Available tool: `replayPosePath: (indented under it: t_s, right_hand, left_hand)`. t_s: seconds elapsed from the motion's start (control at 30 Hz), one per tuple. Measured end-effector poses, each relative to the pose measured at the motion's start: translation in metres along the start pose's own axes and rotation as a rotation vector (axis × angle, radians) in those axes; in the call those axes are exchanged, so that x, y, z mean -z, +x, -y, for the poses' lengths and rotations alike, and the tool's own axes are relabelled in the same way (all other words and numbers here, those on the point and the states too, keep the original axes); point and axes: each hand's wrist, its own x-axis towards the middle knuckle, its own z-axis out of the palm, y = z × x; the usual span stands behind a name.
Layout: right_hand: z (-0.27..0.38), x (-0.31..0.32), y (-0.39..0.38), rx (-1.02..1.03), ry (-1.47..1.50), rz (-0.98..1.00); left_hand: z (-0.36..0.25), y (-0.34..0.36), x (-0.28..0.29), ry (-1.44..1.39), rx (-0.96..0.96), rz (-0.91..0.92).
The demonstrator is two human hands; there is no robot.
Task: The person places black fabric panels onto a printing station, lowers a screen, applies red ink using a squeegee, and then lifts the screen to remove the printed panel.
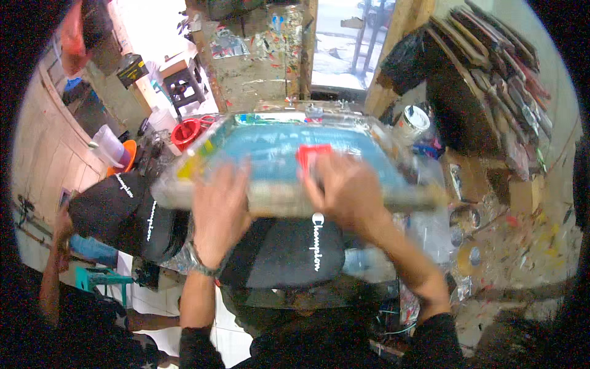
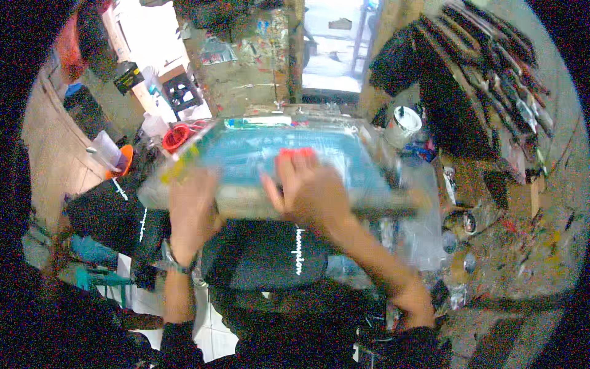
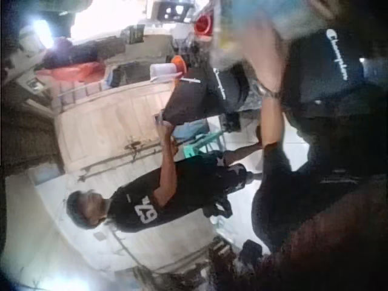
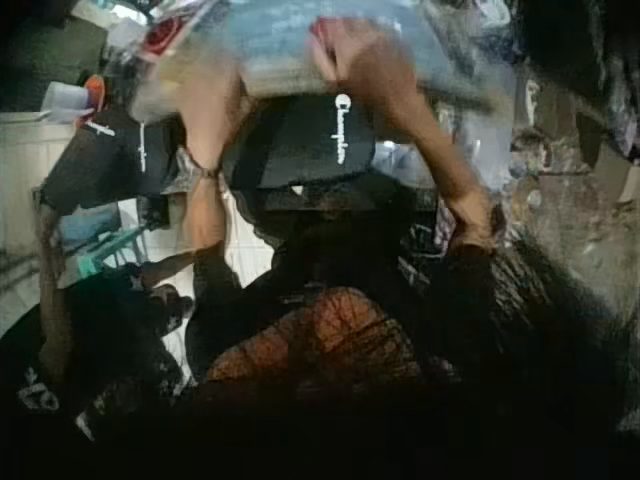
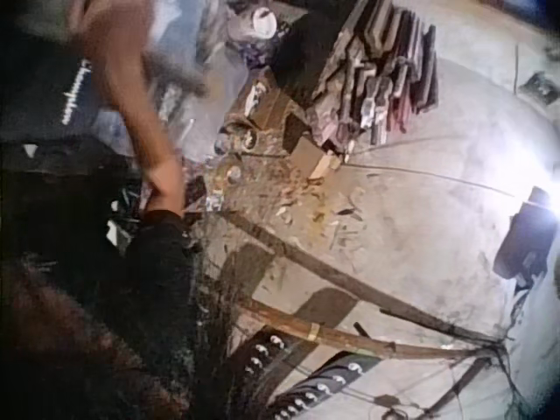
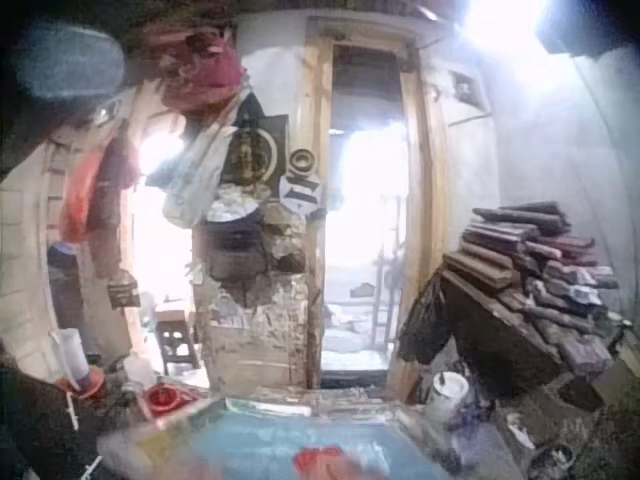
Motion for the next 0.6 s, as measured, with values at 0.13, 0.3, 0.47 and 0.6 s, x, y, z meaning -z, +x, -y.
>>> replayPosePath:
  t_s: [0.13,0.3,0.47,0.6]
  right_hand:
    - [0.001,-0.041,-0.090,-0.148,0.068,0.285]
    - [-0.002,-0.071,-0.126,-0.261,0.127,0.955]
    - [-0.040,-0.110,-0.121,-0.070,0.060,0.521]
    - [-0.055,-0.118,-0.107,-0.130,0.025,0.598]
  left_hand:
    - [-0.023,-0.091,-0.075,-0.255,-0.191,0.191]
    - [-0.027,-0.123,-0.120,-0.391,-0.111,0.170]
    - [-0.032,-0.118,-0.123,-0.459,-0.115,0.180]
    - [-0.027,-0.121,-0.125,-0.491,-0.078,0.221]
